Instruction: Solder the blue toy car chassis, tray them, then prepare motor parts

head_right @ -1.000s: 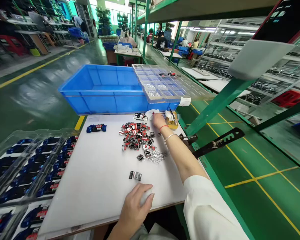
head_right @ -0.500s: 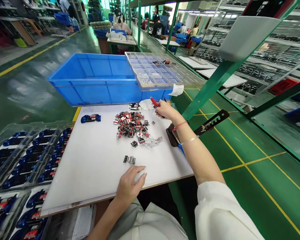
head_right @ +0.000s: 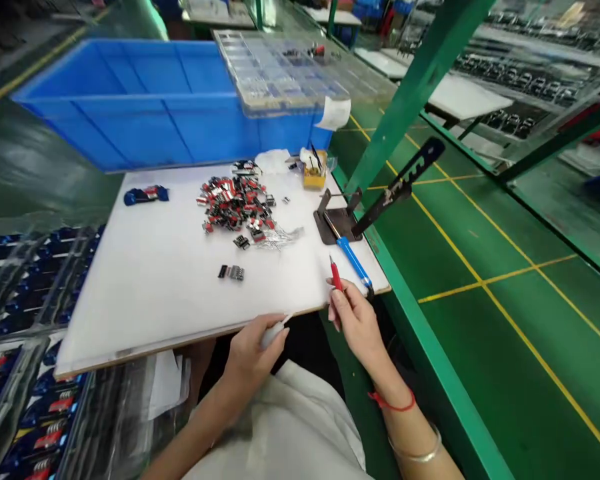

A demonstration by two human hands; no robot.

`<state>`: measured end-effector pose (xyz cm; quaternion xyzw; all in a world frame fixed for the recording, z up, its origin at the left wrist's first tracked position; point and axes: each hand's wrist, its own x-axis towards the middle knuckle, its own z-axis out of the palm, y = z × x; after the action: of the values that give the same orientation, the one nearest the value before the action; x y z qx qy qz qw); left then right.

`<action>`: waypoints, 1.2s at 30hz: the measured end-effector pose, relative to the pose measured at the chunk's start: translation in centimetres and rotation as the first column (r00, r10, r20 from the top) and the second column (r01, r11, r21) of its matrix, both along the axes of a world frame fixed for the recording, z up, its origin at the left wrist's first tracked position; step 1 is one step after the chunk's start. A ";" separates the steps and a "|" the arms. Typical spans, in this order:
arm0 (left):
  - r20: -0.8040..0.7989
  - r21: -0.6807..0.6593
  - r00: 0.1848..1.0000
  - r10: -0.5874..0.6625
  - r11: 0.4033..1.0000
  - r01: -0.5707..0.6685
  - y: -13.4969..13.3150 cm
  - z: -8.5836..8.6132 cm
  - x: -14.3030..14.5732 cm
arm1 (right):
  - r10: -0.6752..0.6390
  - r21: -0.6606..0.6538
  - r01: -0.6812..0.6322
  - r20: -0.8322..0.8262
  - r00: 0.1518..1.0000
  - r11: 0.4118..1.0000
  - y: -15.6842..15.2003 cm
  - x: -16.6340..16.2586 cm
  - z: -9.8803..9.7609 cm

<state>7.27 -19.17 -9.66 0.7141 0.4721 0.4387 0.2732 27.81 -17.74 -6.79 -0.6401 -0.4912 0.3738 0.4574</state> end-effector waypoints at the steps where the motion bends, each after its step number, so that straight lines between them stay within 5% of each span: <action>1: -0.013 0.000 1.000 0.001 1.000 -0.001 -0.1 -0.3 0.4 | -0.015 0.019 0.014 0.029 0.999 1.000 -1.3 0.0 -0.9; 9: -0.171 0.037 0.985 0.025 0.999 -0.019 -0.4 -0.9 1.6 | 0.017 0.077 -0.032 0.186 0.982 0.997 -6.8 -0.6 -6.4; 24: -0.212 0.142 0.976 0.048 0.990 -0.018 -0.3 -2.6 2.1 | -0.028 0.233 -0.087 0.448 0.894 0.969 -6.8 -1.8 -9.8; 36: -0.226 0.126 0.972 0.062 0.991 -0.034 -0.4 -2.4 2.4 | -0.009 0.176 -0.093 0.505 0.863 0.980 -6.7 -2.1 -10.7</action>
<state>9.65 -19.53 -12.10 0.7637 0.4902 0.3876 0.1621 25.69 -24.41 -17.45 -0.6564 -0.6416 0.1542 0.3656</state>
